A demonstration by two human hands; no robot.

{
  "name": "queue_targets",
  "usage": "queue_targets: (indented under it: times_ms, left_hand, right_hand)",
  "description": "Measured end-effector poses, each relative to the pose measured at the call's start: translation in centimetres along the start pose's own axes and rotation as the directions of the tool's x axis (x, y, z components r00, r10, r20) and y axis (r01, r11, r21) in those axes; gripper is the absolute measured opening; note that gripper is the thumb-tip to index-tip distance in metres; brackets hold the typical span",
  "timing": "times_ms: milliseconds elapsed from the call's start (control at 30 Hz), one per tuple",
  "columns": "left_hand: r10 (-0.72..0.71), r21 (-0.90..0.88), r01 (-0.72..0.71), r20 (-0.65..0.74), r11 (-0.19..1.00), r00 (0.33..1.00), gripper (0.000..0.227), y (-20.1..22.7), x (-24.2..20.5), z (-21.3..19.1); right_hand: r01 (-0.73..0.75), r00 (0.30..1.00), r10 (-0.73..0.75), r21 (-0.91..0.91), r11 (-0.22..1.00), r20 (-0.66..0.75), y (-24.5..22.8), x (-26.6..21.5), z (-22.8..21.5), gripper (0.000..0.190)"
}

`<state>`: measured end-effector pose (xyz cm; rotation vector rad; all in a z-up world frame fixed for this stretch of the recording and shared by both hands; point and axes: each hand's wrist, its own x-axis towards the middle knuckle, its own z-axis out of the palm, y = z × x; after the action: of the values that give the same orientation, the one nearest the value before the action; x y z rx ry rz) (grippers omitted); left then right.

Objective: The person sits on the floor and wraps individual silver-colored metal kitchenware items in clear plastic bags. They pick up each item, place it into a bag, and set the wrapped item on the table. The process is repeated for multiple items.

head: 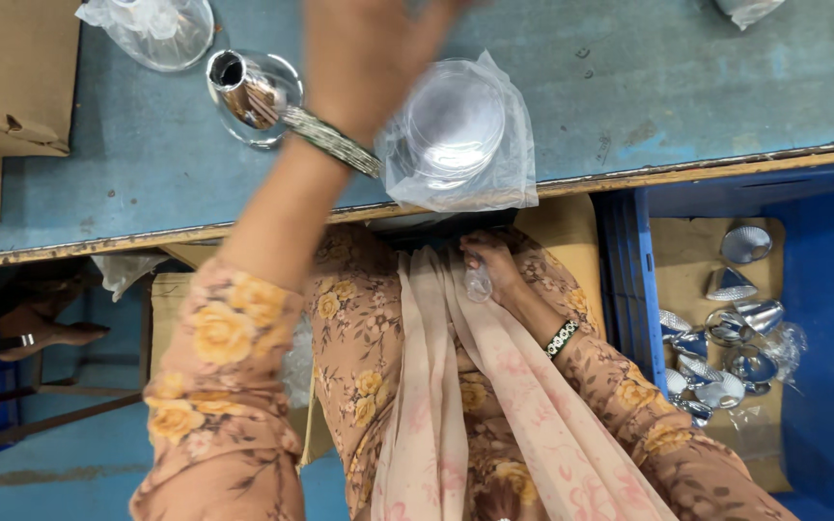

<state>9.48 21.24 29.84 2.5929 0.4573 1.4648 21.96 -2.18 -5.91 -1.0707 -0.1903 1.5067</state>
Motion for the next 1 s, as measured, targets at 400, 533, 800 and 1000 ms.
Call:
queue_targets:
  times_ms: [400, 533, 800, 1000]
  left_hand:
    - [0.038, 0.123, -0.08, 0.308, 0.989, 0.951, 0.015, 5.5, 1.3, 6.1]
    - [0.029, 0.162, -0.076, 0.276, 0.984, 0.961, 0.01, 5.6, 1.2, 5.3]
    - [-0.032, -0.056, 0.026, -0.108, 0.998, 0.994, 0.009, 7.2, 2.7, 2.1]
    - [-0.62, -0.538, 0.488, -0.085, 0.688, 0.78, 0.019, 12.1, -6.6, -3.1]
  right_hand:
    - [0.001, 1.0, -0.001, -0.023, 1.0, -0.019, 0.0, -0.1, -0.5, 0.015]
    - [-0.036, 0.999, 0.035, -0.043, 0.998, -0.023, 0.2, -0.1, -0.5, 0.014]
    - [0.004, 1.0, -0.003, -0.067, 0.998, 0.006, -0.3, -0.7, -0.4, 0.013]
    - [-0.02, 0.995, 0.048, -0.308, 0.951, 0.083, -1.3, -3.4, 1.0, 0.02]
